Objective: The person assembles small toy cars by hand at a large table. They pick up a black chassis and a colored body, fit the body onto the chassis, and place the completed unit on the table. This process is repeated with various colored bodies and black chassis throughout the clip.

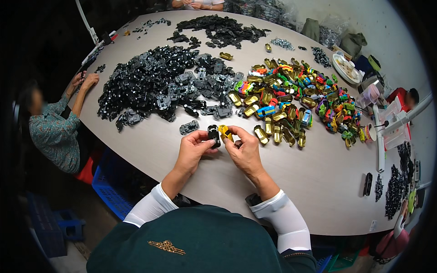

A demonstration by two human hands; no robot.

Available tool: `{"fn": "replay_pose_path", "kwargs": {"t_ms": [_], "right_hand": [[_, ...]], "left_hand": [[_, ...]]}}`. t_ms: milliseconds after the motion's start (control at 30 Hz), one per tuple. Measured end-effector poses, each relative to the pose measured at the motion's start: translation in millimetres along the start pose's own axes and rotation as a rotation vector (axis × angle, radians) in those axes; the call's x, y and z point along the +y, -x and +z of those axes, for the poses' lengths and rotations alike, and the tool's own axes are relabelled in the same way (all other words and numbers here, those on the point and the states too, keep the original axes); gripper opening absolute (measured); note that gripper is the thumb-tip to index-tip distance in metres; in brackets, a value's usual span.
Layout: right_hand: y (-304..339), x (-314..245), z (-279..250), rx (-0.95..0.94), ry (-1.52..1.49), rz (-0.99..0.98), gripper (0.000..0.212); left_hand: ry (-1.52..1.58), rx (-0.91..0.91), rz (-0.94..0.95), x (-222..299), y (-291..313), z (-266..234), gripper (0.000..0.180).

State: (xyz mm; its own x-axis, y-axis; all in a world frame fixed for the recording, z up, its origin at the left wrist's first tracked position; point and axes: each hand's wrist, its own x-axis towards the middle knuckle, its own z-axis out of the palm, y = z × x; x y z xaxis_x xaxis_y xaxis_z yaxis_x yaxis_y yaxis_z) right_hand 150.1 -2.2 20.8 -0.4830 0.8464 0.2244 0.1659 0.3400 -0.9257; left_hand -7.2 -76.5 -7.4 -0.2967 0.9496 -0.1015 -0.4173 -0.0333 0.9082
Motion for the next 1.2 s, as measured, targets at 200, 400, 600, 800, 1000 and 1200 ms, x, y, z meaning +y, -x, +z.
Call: {"fn": "replay_pose_path", "kwargs": {"t_ms": [200, 400, 600, 800, 1000, 1200], "right_hand": [[2, 2, 3, 0.039, 0.016, 0.000, 0.031], [1, -2, 1, 0.044, 0.061, -0.018, 0.029], [0, 0, 0, 0.087, 0.167, -0.120, 0.029], [2, -8, 2, 0.069, 0.130, -0.022, 0.029], [6, -10, 8, 0.051, 0.178, -0.071, 0.029], [6, -4, 9, 0.044, 0.212, -0.139, 0.029]], "left_hand": [[-0.045, 0.029, -0.019, 1, 1, 0, 0.020], [-0.180, 0.073, 0.002, -2, 1, -1, 0.025], [-0.226, 0.069, -0.025, 5, 2, 0, 0.028], [-0.053, 0.031, 0.048, -4, -1, -1, 0.034], [-0.165, 0.001, 0.061, 1, 3, 5, 0.038], [-0.475, 0.004, 0.194, 7, 8, 10, 0.035]]}}
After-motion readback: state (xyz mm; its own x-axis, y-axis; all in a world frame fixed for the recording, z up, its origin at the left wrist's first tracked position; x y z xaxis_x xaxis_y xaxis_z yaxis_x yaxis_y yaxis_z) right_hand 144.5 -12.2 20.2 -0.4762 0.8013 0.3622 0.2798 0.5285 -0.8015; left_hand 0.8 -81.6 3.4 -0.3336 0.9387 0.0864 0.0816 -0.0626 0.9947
